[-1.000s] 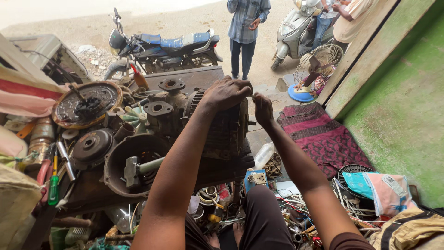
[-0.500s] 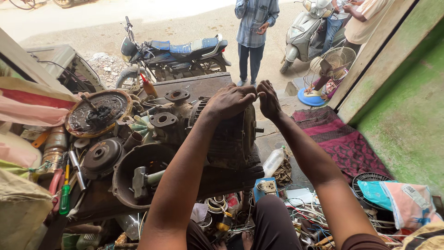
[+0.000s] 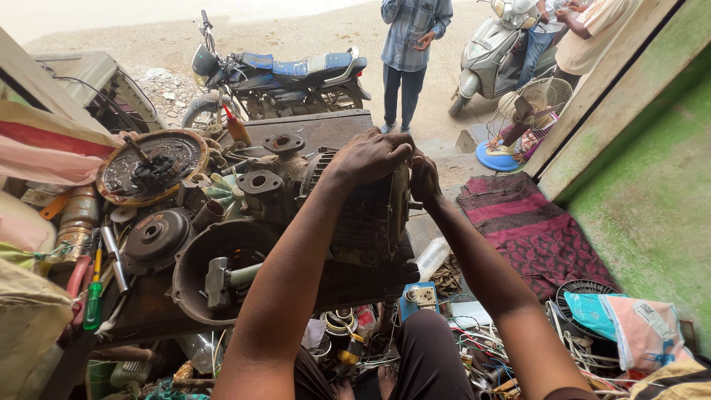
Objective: The person uses a wrench to loosen and tighten bolts on a motor casing mounted on a workbench. They repeatedly adjust the tool and reposition the motor to access different fasteners.
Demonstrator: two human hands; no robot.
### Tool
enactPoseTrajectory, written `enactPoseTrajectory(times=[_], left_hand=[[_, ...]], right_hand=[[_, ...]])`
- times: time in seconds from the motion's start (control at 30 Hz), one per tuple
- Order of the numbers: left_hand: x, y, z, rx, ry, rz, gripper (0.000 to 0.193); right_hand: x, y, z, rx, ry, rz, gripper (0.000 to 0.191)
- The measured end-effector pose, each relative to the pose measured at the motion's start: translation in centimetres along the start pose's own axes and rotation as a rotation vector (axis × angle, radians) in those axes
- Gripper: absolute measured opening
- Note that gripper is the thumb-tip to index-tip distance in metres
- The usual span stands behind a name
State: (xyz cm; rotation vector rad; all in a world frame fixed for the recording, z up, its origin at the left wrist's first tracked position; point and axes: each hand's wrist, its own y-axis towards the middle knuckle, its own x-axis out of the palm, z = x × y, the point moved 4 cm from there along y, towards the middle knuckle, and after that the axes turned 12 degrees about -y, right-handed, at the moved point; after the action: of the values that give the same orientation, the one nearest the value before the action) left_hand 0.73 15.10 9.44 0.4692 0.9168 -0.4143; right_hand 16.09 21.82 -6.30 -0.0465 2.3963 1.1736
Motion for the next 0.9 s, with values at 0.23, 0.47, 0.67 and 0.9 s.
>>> enactPoseTrajectory(times=[0.23, 0.47, 0.67, 0.9], left_hand=[[0.4, 0.1, -0.4, -0.073, -0.049, -0.062, 0.055], [0.5, 0.2, -0.8, -0.070, -0.019, -0.031, 0.052], [0.1, 0.0, -0.5, -0.047, -0.068, -0.037, 0.049], [-1.5, -1.8, 0.6, 0.136, -0.187, 0.239, 0.048]], right_hand=[[0.1, -0.6, -0.3, 0.082, -0.094, -0.001, 0.080], [0.1, -2.0, -1.2, 0.254, -0.166, -0.064, 0.080], [-0.3, -3.5, -2.1, 0.301, -0.149, -0.023, 0.073], [-2.4, -4.0, -1.2, 0.439, -0.290, 0.316, 0.069]])
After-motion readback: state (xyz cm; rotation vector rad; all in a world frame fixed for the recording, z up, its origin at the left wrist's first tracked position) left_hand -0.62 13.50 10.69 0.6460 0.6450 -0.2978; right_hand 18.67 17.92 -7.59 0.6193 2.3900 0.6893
